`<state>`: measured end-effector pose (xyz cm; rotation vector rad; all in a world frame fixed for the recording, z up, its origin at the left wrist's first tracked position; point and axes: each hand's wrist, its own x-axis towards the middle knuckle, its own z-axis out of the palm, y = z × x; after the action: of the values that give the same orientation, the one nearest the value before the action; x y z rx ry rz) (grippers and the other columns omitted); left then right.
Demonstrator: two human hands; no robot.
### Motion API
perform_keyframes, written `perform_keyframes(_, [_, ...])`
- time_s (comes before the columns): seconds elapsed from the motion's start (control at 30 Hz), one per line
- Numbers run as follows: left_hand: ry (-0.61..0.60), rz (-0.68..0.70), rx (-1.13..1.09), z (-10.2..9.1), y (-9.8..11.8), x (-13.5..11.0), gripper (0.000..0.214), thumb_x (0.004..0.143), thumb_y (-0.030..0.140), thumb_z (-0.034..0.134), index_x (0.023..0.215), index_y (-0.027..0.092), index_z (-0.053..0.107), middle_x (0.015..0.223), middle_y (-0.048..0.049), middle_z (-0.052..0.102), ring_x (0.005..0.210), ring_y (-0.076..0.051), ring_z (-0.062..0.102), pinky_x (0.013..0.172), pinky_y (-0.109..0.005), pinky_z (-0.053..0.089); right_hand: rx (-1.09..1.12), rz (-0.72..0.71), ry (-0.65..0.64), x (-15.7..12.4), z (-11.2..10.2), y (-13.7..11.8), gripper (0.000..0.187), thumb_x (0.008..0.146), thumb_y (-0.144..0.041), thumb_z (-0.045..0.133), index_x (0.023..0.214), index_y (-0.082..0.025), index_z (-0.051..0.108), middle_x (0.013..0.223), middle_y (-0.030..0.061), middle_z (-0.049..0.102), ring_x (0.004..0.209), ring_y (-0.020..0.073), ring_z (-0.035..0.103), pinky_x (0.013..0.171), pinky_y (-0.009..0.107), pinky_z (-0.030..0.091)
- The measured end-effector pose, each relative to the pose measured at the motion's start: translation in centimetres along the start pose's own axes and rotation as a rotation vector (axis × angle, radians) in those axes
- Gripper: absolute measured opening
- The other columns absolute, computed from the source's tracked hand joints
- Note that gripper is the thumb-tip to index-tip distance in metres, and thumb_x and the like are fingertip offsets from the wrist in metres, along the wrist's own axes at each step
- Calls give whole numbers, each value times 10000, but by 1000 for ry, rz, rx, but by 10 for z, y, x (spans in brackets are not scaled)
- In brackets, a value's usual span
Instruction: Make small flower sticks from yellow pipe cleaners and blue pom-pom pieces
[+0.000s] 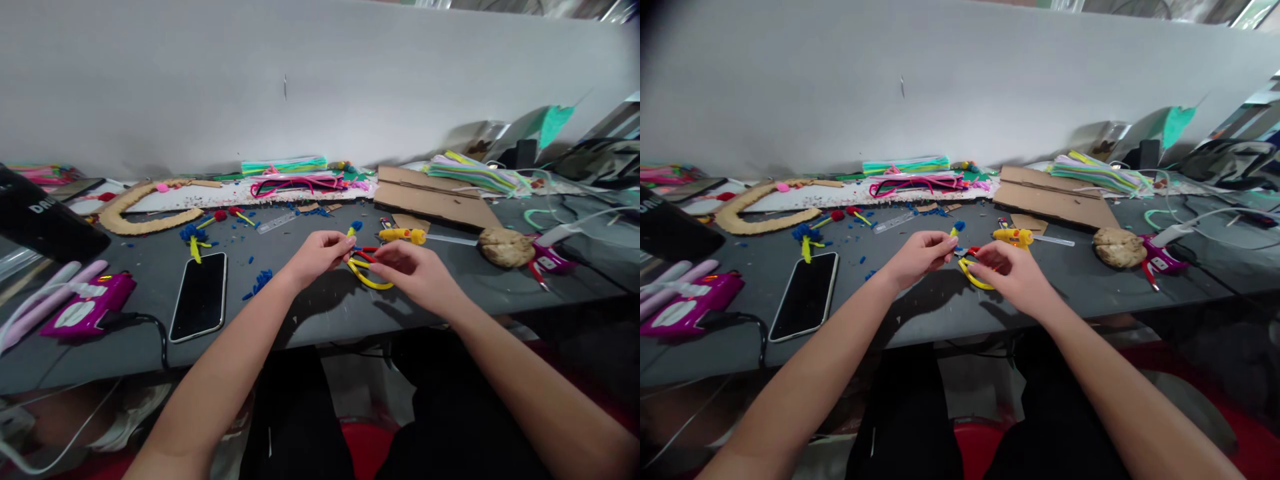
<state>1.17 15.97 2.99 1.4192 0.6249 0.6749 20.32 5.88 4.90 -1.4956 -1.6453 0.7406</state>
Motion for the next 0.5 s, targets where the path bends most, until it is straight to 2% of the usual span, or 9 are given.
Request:
perform_keyframes(0.1, [-8,16,27,0,-2,0,420,834,519,639,685,140,535,605,31,490,469,-33,329,458,-206,208,79,-55,63,12,21,2,327,785,-488,724,980,-227,689,889,49,726,751,202,667,665,330,539])
perform_keyframes(0.27, [-5,29,101,0,-2,0,460,811,577,633,691,144,537,599,33,498,479,-44,345,475,-209,235,-27,-165,185,18,29,3,232,856,-434,660,888,-211,716,842,45,716,743,185,640,666,318,513])
perform_keyframes(0.37, [4,36,136,0,-2,0,474,816,593,614,684,143,543,596,29,502,487,-49,353,486,-212,240,-103,-204,171,19,29,2,198,881,-389,638,851,-209,716,815,36,708,724,172,624,659,310,490])
perform_keyframes(0.5, [11,36,161,1,-2,0,480,806,595,620,679,136,558,597,26,502,506,-54,355,498,-210,251,-147,-188,143,20,31,2,167,885,-361,627,869,-204,682,836,34,699,732,172,623,668,315,485])
